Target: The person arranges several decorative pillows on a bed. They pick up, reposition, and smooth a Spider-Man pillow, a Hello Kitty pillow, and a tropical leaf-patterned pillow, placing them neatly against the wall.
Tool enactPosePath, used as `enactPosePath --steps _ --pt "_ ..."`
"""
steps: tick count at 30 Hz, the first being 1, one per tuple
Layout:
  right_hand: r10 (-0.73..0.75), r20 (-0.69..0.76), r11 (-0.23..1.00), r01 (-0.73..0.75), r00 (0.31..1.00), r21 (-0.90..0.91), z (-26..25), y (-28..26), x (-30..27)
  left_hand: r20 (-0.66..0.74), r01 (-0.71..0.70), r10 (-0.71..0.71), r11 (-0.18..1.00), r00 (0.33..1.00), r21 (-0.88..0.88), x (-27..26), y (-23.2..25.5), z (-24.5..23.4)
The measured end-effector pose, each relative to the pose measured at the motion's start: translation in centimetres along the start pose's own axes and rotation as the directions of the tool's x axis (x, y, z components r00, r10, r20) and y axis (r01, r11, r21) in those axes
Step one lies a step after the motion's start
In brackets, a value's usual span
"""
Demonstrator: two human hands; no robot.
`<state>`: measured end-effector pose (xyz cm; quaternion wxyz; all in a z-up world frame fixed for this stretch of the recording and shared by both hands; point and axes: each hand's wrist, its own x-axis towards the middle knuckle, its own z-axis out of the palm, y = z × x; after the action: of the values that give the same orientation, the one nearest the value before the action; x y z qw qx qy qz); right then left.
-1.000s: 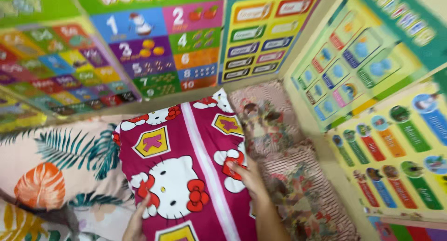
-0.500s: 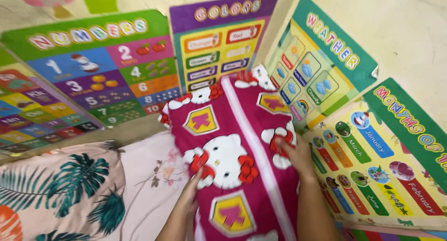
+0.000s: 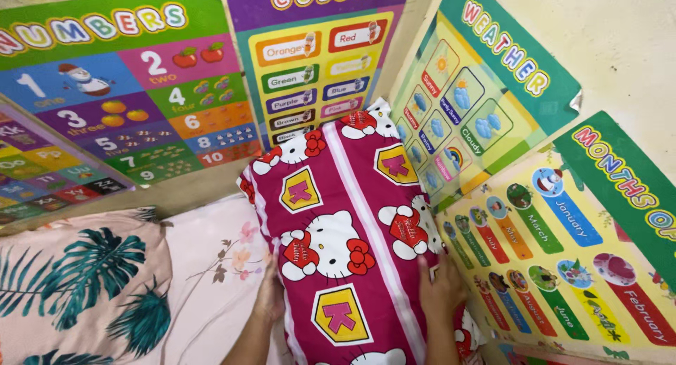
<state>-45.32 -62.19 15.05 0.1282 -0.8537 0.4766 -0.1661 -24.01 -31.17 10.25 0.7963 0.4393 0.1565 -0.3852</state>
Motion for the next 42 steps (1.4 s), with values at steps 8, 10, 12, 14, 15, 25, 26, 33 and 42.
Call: enactPosePath --steps 8,10,12,14,15,25,26,33,42 --pt "0.22 0.075 0.976 -0.219 0.973 -0.014 -0.4 7.7 -5.1 0.031 0.276 -0.295 0.922 0.955 0.273 -0.5 1.2 4.5" --pt "0.088 -0.059 0.996 -0.087 0.994 0.024 -1.7 6.8 -4.0 -0.007 0.348 -0.363 0.888 0.932 0.301 -0.2 1.4 5.1" --pt "0.044 -0.111 0.999 -0.047 0.993 -0.025 -3.5 5.9 -2.2 0.084 0.279 -0.303 0.934 0.949 0.223 0.3 0.6 5.4" --pt "0.052 -0.154 0.997 -0.059 0.987 -0.041 -4.4 5.0 -1.7 0.058 0.241 -0.26 0.944 0.964 0.227 0.9 -0.5 4.9" --pt "0.083 -0.175 0.995 -0.089 0.981 -0.032 -4.6 4.7 -1.8 -0.009 0.238 -0.245 0.932 0.97 0.272 1.2 -1.1 4.5" --pt "-0.299 -0.238 0.944 0.323 0.924 0.069 -2.5 -3.7 -1.3 -0.18 -0.254 0.409 0.797 0.895 0.548 6.7 2.4 0.4" --pt "-0.353 -0.17 0.934 0.356 0.92 -0.015 -2.0 -5.5 -0.6 -0.119 -0.319 0.453 0.767 0.883 0.557 7.5 3.6 0.5" --pt "-0.264 0.254 0.953 0.293 0.93 -0.082 1.9 -12.3 6.4 -0.108 -0.319 0.423 0.807 0.9 0.497 13.1 9.0 3.4" --pt "-0.256 0.269 0.966 0.253 0.928 0.046 6.7 -9.4 8.4 0.172 -0.566 0.654 0.458 0.737 0.685 19.4 12.1 7.9"
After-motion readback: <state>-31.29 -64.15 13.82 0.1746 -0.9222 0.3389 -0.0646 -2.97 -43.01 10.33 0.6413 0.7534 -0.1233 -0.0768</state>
